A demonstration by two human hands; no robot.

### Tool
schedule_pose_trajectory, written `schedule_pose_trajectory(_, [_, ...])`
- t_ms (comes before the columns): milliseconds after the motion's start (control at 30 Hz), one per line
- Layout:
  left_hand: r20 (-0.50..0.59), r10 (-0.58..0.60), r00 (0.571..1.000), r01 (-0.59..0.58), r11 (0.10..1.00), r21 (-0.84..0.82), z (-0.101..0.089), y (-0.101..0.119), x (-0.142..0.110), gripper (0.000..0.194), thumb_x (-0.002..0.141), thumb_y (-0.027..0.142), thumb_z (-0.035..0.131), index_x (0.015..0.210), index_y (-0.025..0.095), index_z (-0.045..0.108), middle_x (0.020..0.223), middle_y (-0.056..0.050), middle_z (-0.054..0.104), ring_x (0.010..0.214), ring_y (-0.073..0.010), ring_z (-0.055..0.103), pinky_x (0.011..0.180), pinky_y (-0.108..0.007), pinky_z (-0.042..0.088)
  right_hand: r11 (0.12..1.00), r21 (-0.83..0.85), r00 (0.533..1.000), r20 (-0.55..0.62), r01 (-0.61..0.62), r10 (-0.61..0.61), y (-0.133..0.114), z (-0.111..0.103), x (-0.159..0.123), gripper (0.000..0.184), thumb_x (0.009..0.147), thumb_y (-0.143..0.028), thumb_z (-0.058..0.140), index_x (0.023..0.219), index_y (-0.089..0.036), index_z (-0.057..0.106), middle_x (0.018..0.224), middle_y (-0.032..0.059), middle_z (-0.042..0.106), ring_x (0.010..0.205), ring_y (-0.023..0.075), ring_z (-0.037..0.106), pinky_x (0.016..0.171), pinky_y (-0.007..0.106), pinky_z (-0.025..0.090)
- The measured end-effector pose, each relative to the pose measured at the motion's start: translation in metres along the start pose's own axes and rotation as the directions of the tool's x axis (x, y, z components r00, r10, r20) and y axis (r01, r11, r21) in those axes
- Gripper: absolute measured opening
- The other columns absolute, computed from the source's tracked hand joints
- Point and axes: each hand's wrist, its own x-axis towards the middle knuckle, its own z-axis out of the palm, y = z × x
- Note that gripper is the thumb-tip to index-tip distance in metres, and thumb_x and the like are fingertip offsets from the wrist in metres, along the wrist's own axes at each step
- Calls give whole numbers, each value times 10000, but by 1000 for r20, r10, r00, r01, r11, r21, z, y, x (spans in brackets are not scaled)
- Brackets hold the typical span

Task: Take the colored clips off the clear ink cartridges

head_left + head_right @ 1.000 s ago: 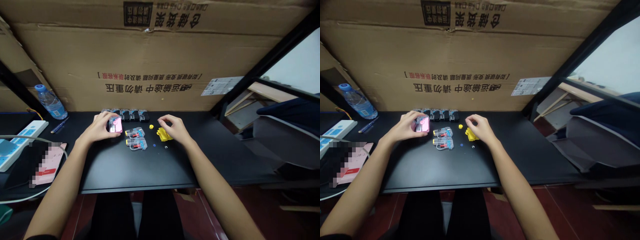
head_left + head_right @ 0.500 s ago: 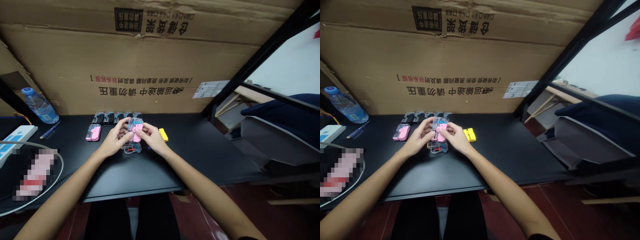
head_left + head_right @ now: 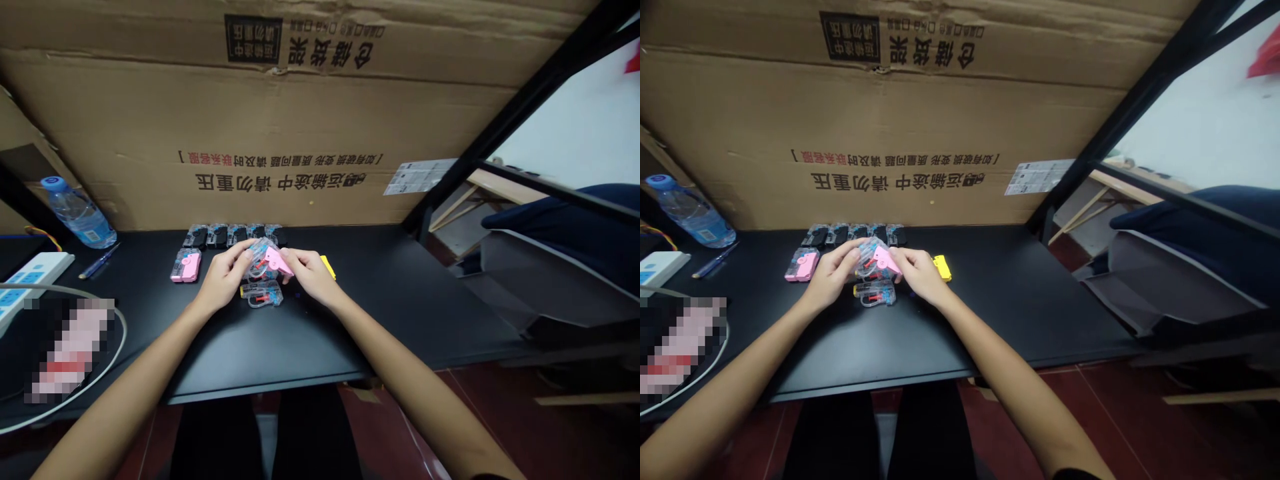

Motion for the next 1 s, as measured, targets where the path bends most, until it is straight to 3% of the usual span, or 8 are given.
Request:
schedule_pose_trajectory(100, [16, -30, 999, 31, 999, -35, -2, 0, 1, 564, 1035, 575, 562, 1406, 175, 707, 1199, -110, 790, 1061, -281, 727, 836, -351, 587, 996, 83, 995, -83, -40, 47, -2, 1, 0, 434, 936, -652, 720, 1063, -241, 771, 723, -11, 683, 497, 150, 555, 482, 320, 517])
schedule_pose_trajectory(233, [26, -29, 999, 31, 998, -48, 0, 3, 1, 568, 1021, 587, 587, 1399, 179, 704, 1009, -77, 781, 865, -227, 703, 725, -316, 554, 990, 139, 995, -91, -32, 45, 0, 4, 0, 415, 901, -635, 761, 1059, -252, 747, 730, -10, 683, 485, 142, 540, 461, 323, 527])
schedule_pose_trajectory(400, [94, -43, 995, 49, 997, -62, 8, 5, -2, 575, 980, 611, 665, 1374, 193, 672, 803, -11, 704, 669, -179, 636, 605, -282, 500, 981, 192, 978, -206, 15, 26, 6, 16, -1, 524, 866, -631, 804, 1226, -287, 640, 737, -32, 660, 590, 180, 634, 593, 367, 622])
schedule_pose_trajectory(500, [235, -58, 970, 76, 995, -66, 10, 7, -4, 547, 1021, 628, 580, 1357, 202, 656, 822, -22, 742, 621, -173, 635, 591, -289, 513, 982, 187, 985, -174, 20, 13, 8, 23, -3, 633, 863, -612, 821, 1346, -292, 566, 764, -31, 683, 674, 206, 701, 694, 394, 641])
schedule_pose_trajectory(600, [260, -64, 963, 88, 993, -83, 11, 10, -5, 561, 1004, 603, 616, 1407, 212, 626, 905, -46, 774, 706, -196, 691, 601, -288, 525, 983, 181, 992, -127, 16, 8, 7, 25, -4, 704, 867, -587, 829, 1430, -299, 520, 772, -35, 696, 697, 214, 724, 728, 403, 641])
schedule_pose_trajectory(733, [190, -66, 980, 94, 985, -142, 8, 9, -2, 593, 961, 549, 692, 1436, 202, 619, 903, -40, 748, 735, -191, 688, 619, -286, 527, 984, 179, 990, -141, 23, 3, 4, 15, -2, 668, 889, -615, 795, 1416, -298, 534, 789, -18, 719, 674, 209, 707, 712, 404, 636])
schedule_pose_trajectory(867, [62, -49, 997, 57, 991, -120, -2, 4, 3, 559, 953, 527, 686, 1389, 178, 666, 743, 8, 664, 628, -151, 591, 632, -291, 520, 993, 118, 959, -283, 22, 13, 4, -2, 5, 613, 884, -653, 783, 1338, -294, 583, 716, -24, 693, 580, 204, 651, 628, 395, 604])
schedule_pose_trajectory(1000, [122, -64, 991, 80, 988, -132, -7, 2, 4, 580, 945, 550, 676, 1392, 182, 649, 767, -2, 681, 642, -166, 640, 636, -301, 550, 996, 87, 959, -283, 24, 2, 5, -8, 7, 460, 884, -679, 766, 1088, -277, 674, 722, -11, 689, 547, 187, 616, 575, 379, 567])
